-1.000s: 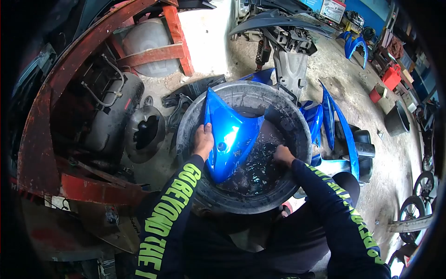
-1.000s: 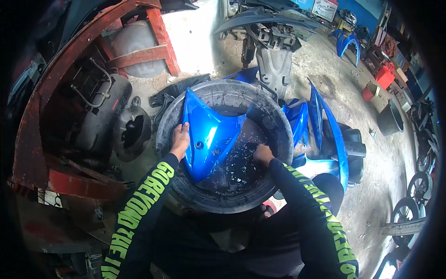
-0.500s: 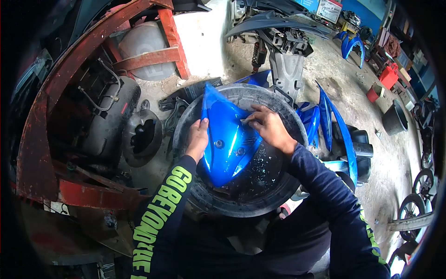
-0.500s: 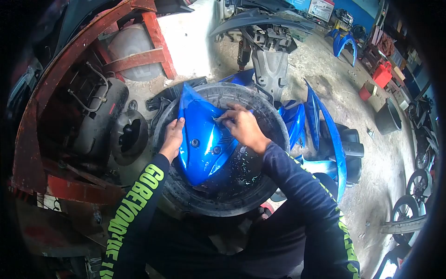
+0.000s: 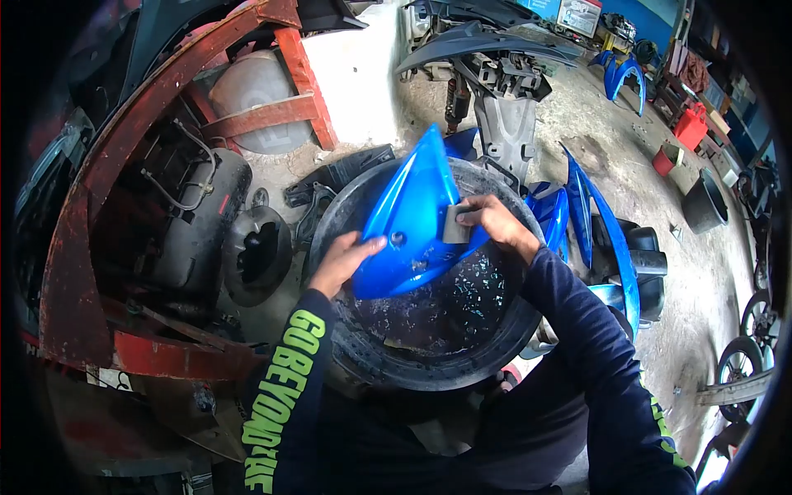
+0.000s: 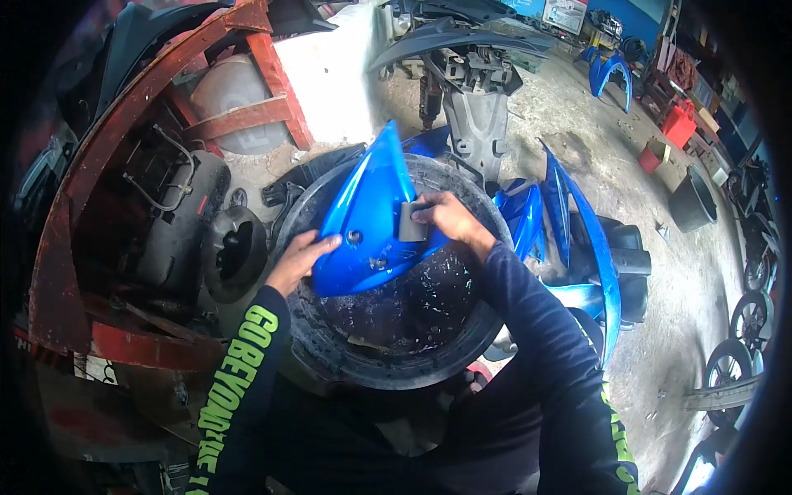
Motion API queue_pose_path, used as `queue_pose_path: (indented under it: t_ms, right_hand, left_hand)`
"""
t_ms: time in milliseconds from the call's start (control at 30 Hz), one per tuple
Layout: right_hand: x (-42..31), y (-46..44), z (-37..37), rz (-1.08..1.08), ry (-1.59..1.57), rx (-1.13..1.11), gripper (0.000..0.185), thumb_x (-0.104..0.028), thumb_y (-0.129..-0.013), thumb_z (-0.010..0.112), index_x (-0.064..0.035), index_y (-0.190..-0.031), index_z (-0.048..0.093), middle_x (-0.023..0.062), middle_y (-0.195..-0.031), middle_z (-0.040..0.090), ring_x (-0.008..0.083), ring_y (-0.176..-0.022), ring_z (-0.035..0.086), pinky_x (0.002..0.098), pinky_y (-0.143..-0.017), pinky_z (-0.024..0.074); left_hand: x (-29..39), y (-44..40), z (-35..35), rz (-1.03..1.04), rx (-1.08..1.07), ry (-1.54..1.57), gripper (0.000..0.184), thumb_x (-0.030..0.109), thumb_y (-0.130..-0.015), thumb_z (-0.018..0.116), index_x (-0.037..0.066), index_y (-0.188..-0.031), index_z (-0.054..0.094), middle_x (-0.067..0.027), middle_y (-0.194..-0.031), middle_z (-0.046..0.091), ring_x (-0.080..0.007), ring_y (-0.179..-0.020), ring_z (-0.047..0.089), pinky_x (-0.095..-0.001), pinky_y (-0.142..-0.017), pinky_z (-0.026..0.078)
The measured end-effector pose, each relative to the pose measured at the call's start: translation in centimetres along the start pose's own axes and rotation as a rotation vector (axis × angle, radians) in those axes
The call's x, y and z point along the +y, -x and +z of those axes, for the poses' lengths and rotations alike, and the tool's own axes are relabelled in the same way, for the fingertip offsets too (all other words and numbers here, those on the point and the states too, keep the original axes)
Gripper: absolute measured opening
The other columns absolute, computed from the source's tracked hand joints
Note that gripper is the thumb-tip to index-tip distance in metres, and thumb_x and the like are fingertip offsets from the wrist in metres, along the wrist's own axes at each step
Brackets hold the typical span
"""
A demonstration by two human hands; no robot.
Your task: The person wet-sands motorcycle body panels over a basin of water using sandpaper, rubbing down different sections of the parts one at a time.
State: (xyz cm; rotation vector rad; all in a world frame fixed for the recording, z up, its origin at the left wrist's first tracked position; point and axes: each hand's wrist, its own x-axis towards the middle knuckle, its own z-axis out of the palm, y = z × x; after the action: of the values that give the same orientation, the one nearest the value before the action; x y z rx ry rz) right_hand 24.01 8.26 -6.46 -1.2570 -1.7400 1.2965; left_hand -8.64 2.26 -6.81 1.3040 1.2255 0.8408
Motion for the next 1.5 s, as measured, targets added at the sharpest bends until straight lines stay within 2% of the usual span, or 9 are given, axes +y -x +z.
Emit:
queue_pose_path:
  t_ms: [100,167,333,400,600,767,900,1267,1500]
  right_hand:
    - [-0.1,0.1,-0.3,0.047,-0.283,0.173,0.022,-0.012,-0.083,0.069,0.0009,-0.100,0.071,0.0051,-0.090,0.070,0.0151,-0.086,0.062,0.0306,-0.082,0.0459]
    - [-0.2,-0.1,-0.3,0.059,-0.348,0.227,0.022,-0.012,-0.083,0.068,0.0014,-0.101,0.071,0.0059,-0.089,0.071,0.0149,-0.085,0.062,0.0302,-0.081,0.0466]
    - [-3.2,1.4,2.8,-0.311,0.292,0.693,0.022,-0.010,-0.086,0.062,-0.0013,-0.103,0.072,0.0179,-0.089,0.073,0.0272,-0.077,0.071,0.0376,-0.076,0.0542]
    - [-4.7,3.5,5.1,-0.493,0.451,0.608,0.027,-0.001,-0.084,0.056,-0.0043,-0.108,0.070,0.0218,-0.099,0.070,0.0369,-0.091,0.069,0.0407,-0.081,0.0545]
    - [-2.9,8.9,11.7,-0.678,0.810,0.150,0.051,-0.001,-0.085,0.052,0.0025,-0.136,0.051,0.0232,-0.143,0.050,0.0345,-0.135,0.047,0.0436,-0.114,0.0362]
    - [-4.3,5.6,7.4,-0.688,0.699,0.322,0.050,0.007,-0.078,0.056,0.0047,-0.128,0.057,0.0265,-0.134,0.055,0.0391,-0.131,0.050,0.0453,-0.114,0.0365]
    - [-6.2,8.7,9.6,-0.720,0.637,0.093,0.051,0.007,-0.077,0.057,0.0038,-0.128,0.058,0.0254,-0.135,0.056,0.0367,-0.131,0.051,0.0454,-0.113,0.0376]
    - [-5.6,5.0,6.7,-0.678,0.686,0.325,0.034,0.000,-0.084,0.056,0.0047,-0.117,0.063,0.0259,-0.129,0.059,0.0371,-0.123,0.057,0.0454,-0.109,0.0416]
    - [-4.8,5.9,7.7,-0.655,0.964,0.278,0.049,-0.002,-0.085,0.053,0.0040,-0.134,0.053,0.0237,-0.138,0.054,0.0361,-0.134,0.048,0.0453,-0.114,0.0360]
  left_hand:
    - [0.8,1.9,-0.8,-0.174,-0.239,0.108,0.052,0.020,-0.088,0.073,-0.001,-0.132,0.054,-0.0127,-0.122,0.065,-0.0213,-0.115,0.061,-0.0345,-0.099,0.049]
    - [0.6,2.6,0.4,-0.044,-0.227,0.272,0.051,0.016,-0.090,0.071,0.000,-0.134,0.051,-0.0132,-0.125,0.064,-0.0223,-0.117,0.060,-0.0373,-0.100,0.049]
    - [0.3,3.4,4.1,-0.011,-0.101,0.735,0.046,0.009,-0.095,0.062,0.004,-0.138,0.047,-0.0141,-0.131,0.059,-0.0252,-0.120,0.059,-0.0433,-0.102,0.048]
    - [-0.3,3.9,5.7,-0.003,-0.075,0.770,0.046,0.014,-0.096,0.062,0.005,-0.139,0.048,-0.0138,-0.132,0.058,-0.0266,-0.121,0.058,-0.0439,-0.103,0.047]
    - [0.9,5.4,7.3,-0.084,0.106,0.937,0.047,0.023,-0.098,0.060,0.007,-0.140,0.046,-0.0132,-0.134,0.057,-0.0305,-0.123,0.056,-0.0540,-0.104,0.044]
    - [3.3,6.7,7.6,0.024,0.065,0.917,0.048,0.001,-0.091,0.062,0.003,-0.136,0.047,-0.0164,-0.131,0.058,-0.0318,-0.121,0.058,-0.0529,-0.104,0.046]
    - [1.1,7.4,8.1,0.037,0.086,0.933,0.055,-0.009,-0.083,0.063,0.003,-0.135,0.048,-0.0138,-0.124,0.061,-0.0299,-0.115,0.061,-0.0502,-0.100,0.050]
    - [2.5,7.4,8.3,0.039,0.148,0.912,0.056,-0.008,-0.080,0.063,0.004,-0.132,0.048,-0.0142,-0.120,0.062,-0.0291,-0.113,0.062,-0.0519,-0.099,0.050]
    - [2.4,6.7,8.6,0.037,0.237,0.893,0.054,-0.008,-0.078,0.063,0.003,-0.130,0.050,-0.0140,-0.116,0.063,-0.0297,-0.107,0.065,-0.0514,-0.093,0.054]
